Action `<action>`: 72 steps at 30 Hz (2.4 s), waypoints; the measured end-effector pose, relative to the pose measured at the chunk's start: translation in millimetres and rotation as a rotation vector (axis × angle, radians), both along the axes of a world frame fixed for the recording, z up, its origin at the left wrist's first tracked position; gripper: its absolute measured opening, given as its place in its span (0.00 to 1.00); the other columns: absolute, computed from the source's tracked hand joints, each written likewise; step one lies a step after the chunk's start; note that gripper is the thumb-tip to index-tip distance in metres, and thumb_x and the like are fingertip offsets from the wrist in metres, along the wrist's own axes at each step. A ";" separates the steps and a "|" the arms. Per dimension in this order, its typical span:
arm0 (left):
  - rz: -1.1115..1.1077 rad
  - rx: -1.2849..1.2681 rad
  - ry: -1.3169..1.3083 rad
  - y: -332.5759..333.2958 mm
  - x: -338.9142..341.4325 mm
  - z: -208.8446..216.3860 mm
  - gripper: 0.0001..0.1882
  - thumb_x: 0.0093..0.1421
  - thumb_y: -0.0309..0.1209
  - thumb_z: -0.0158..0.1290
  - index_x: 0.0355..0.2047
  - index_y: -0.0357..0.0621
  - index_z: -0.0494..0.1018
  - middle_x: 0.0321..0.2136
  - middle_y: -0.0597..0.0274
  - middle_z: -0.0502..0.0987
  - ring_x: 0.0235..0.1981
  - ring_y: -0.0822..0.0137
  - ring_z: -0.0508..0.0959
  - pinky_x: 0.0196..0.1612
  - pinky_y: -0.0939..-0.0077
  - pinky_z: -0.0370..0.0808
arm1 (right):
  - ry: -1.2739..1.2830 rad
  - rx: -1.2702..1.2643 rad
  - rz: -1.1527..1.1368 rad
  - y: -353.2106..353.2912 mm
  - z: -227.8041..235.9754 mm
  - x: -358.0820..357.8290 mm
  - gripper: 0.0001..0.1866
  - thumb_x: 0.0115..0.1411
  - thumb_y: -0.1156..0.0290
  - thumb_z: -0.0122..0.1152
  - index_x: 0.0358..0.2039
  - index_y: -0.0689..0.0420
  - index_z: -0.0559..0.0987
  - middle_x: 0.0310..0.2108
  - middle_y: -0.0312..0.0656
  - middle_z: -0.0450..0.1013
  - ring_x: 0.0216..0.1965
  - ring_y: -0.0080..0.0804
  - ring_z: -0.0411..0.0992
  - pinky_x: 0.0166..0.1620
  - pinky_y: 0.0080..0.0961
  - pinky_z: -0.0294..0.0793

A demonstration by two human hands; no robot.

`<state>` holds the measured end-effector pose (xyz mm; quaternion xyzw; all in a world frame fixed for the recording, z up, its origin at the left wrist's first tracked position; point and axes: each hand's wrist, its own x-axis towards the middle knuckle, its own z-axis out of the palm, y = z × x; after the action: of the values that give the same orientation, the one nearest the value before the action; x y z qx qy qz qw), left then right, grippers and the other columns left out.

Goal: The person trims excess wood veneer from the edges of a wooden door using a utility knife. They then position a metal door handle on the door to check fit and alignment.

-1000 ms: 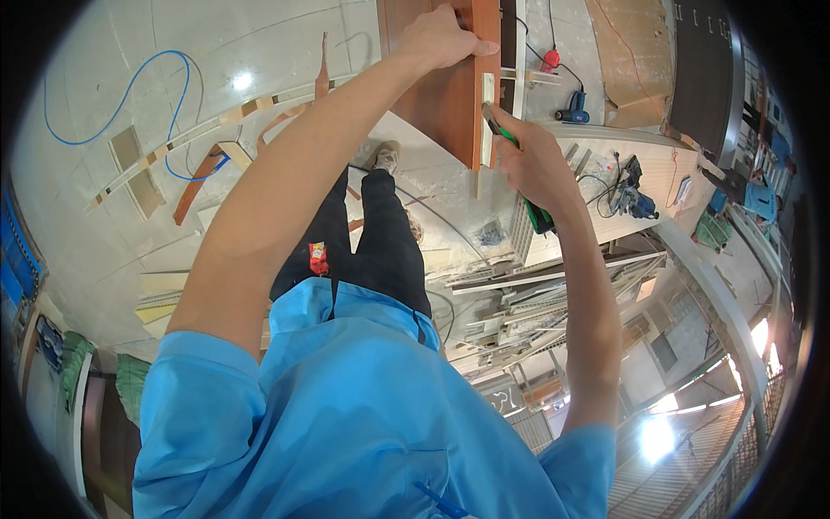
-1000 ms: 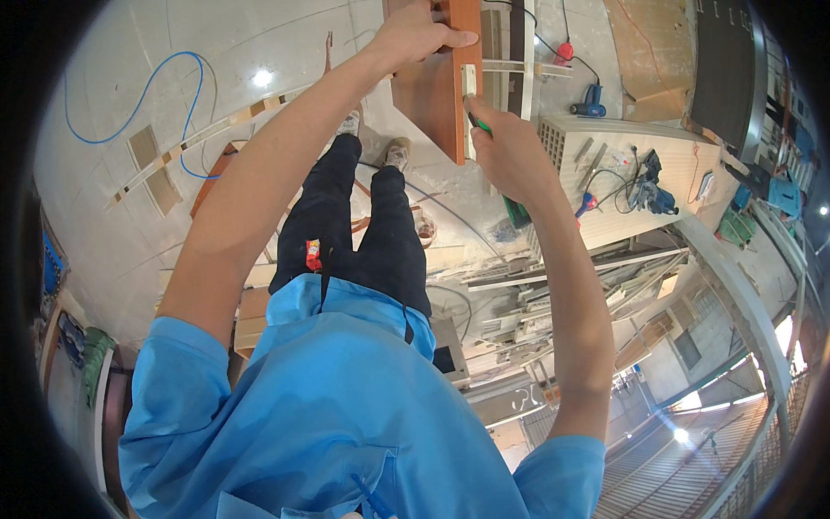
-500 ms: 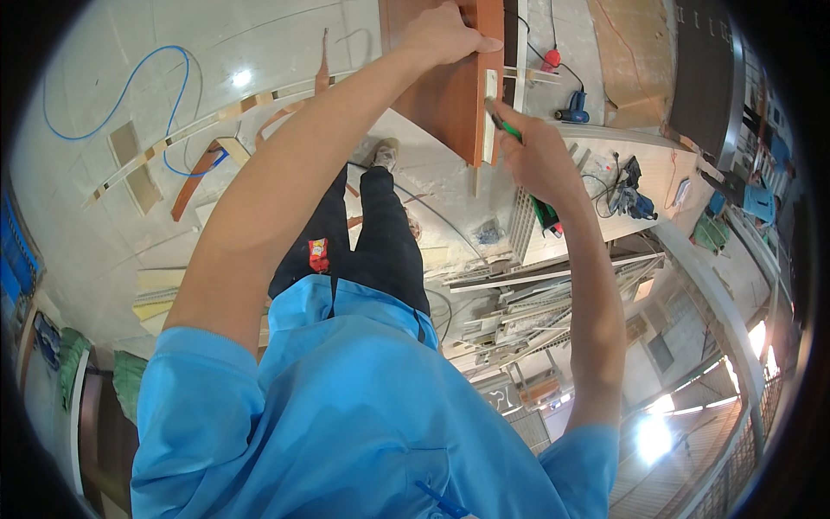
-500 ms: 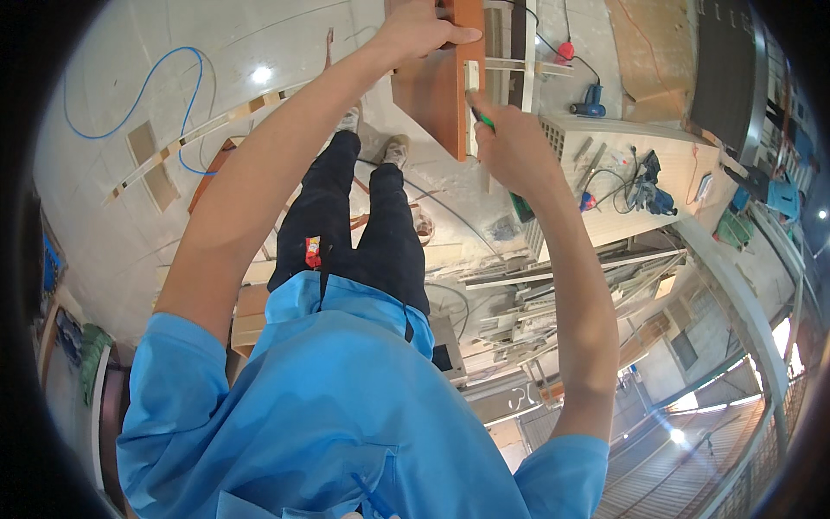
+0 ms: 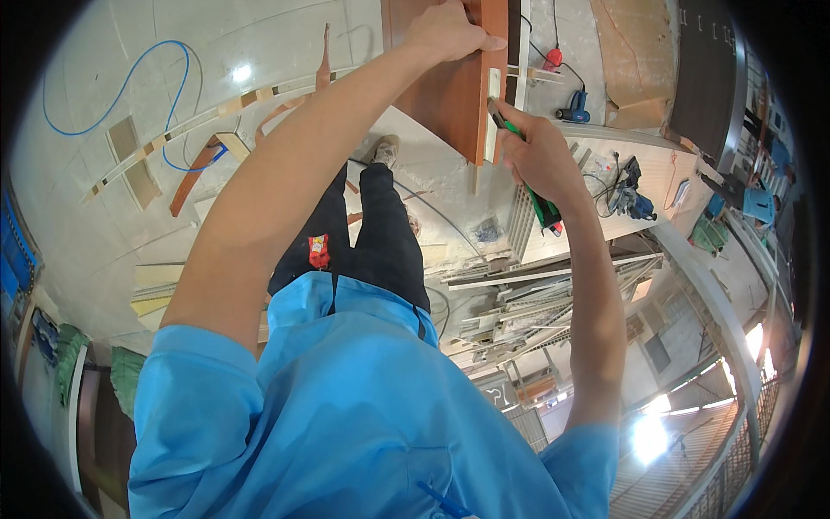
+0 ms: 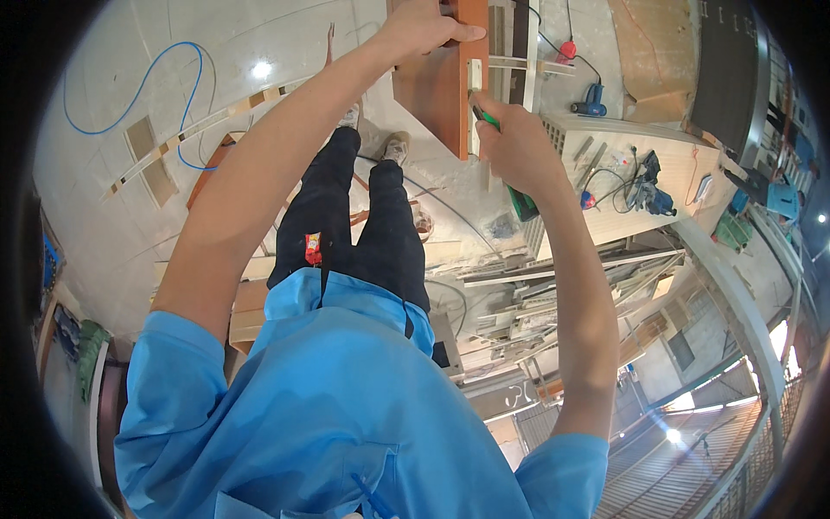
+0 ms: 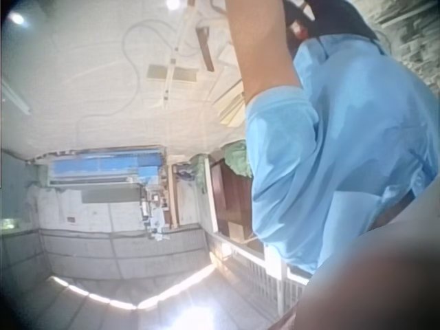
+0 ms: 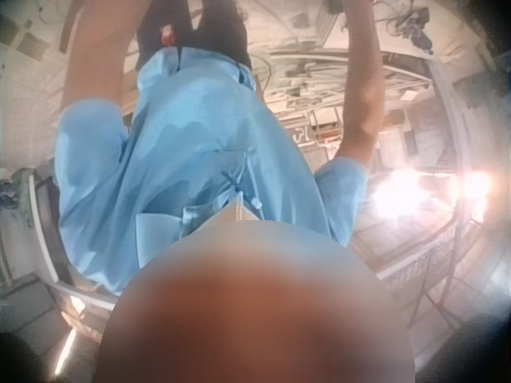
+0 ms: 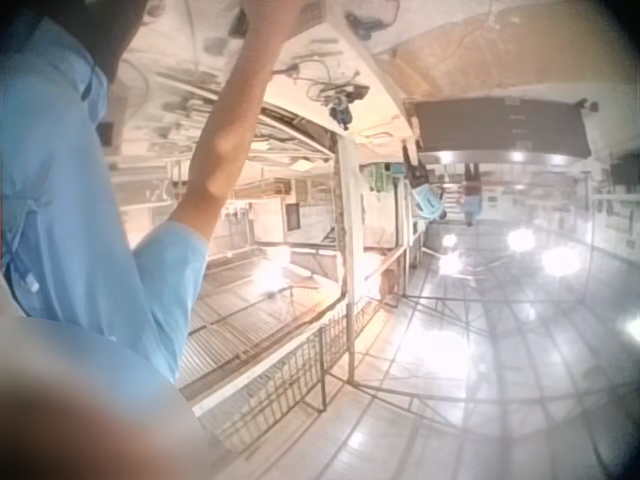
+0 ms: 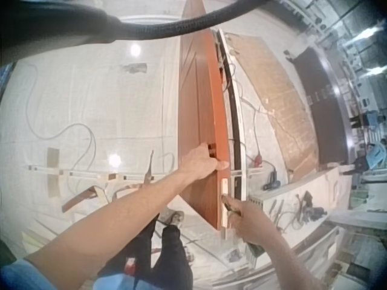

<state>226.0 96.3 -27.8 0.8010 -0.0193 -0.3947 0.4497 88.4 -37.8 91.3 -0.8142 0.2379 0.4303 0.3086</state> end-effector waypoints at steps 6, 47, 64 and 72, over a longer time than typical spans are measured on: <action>0.010 -0.062 -0.016 -0.8 -0.2 -8.5 0.47 0.53 0.51 0.68 0.65 0.32 0.65 0.60 0.38 0.75 0.62 0.44 0.74 0.63 0.59 0.72 | -0.013 -0.026 0.116 -0.3 2.2 5.1 0.25 0.68 0.73 0.49 0.66 0.57 0.72 0.31 0.56 0.78 0.30 0.46 0.79 0.38 0.42 0.76; 0.001 -0.059 -0.045 -0.6 -0.1 -6.2 0.45 0.53 0.51 0.68 0.64 0.35 0.69 0.60 0.41 0.75 0.62 0.46 0.74 0.63 0.58 0.72 | -0.203 0.014 0.118 -0.6 -8.2 -26.8 0.29 0.68 0.75 0.48 0.70 0.57 0.69 0.22 0.34 0.67 0.18 0.19 0.63 0.24 0.24 0.66; 0.039 -0.152 -0.075 1.3 -2.2 -14.6 0.44 0.53 0.50 0.69 0.62 0.33 0.70 0.58 0.39 0.76 0.61 0.45 0.75 0.63 0.58 0.72 | -0.225 -0.056 0.157 14.4 0.5 -31.7 0.27 0.66 0.77 0.51 0.66 0.63 0.70 0.31 0.62 0.75 0.32 0.51 0.74 0.39 0.42 0.73; 0.006 -0.054 -0.045 0.5 -0.3 -9.4 0.44 0.53 0.52 0.68 0.60 0.31 0.71 0.57 0.38 0.76 0.60 0.44 0.76 0.61 0.57 0.73 | -0.300 -0.019 0.173 8.9 -7.5 -43.5 0.27 0.64 0.78 0.50 0.65 0.65 0.70 0.36 0.66 0.77 0.37 0.61 0.78 0.43 0.49 0.74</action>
<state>225.7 96.8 -37.1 0.7972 -0.0377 -0.3745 0.4720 44.9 -28.9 83.8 -0.8896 0.1222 0.3267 0.2949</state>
